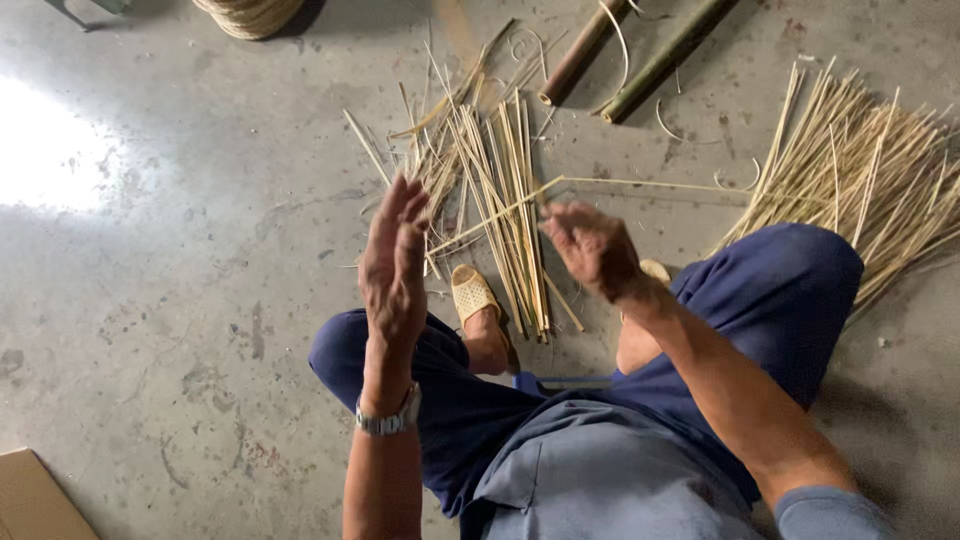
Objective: The person sits on the floor and uses a knife to split long bamboo strips into thinner strands. They repeatedly hold the bamboo, split it with the knife, and place the finished strands into a pile on the floor.
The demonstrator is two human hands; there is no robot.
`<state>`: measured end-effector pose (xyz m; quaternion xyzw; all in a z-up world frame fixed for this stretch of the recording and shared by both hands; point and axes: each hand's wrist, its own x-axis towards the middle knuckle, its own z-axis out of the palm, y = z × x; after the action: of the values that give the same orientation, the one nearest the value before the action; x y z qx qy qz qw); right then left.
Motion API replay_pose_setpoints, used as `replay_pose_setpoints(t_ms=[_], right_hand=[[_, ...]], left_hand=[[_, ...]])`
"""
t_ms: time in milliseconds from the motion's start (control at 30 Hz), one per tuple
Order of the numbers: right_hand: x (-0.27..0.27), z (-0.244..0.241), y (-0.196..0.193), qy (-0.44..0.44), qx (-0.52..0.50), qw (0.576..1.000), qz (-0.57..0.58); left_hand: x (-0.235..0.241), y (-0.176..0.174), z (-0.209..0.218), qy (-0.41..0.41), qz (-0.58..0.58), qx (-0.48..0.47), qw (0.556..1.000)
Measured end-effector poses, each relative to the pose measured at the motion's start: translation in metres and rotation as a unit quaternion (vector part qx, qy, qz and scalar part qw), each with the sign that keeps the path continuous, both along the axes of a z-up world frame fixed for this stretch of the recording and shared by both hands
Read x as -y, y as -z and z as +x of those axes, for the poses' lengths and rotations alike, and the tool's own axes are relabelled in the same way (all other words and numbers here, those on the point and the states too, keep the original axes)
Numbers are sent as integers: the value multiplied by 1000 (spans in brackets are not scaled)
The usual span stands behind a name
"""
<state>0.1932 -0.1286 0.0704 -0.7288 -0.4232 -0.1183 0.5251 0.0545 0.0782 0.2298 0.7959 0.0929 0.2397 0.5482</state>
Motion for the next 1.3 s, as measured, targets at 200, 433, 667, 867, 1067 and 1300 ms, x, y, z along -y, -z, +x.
replay_pose_setpoints(t_ms=[200, 433, 667, 867, 1067, 1300], right_hand=[[-8, -51, 32, -39, -40, 991, -119], [0, -65, 21, -80, -22, 988, -129], [49, -64, -30, -80, -307, 939, -135], [77, -60, -137, -158, -409, 894, -90], [88, -71, -197, -250, -183, 940, -146], [85, -77, -214, -277, -111, 941, -157]], left_hand=[[-3, -25, 31, 77, -264, 172, 946], [-5, -3, 23, 94, -384, 252, 883], [22, 7, 2, 154, -317, 270, 896], [65, 12, -18, 195, -286, 217, 913], [88, 26, -34, 224, -345, 180, 894], [90, 31, -39, 238, -291, 167, 911]])
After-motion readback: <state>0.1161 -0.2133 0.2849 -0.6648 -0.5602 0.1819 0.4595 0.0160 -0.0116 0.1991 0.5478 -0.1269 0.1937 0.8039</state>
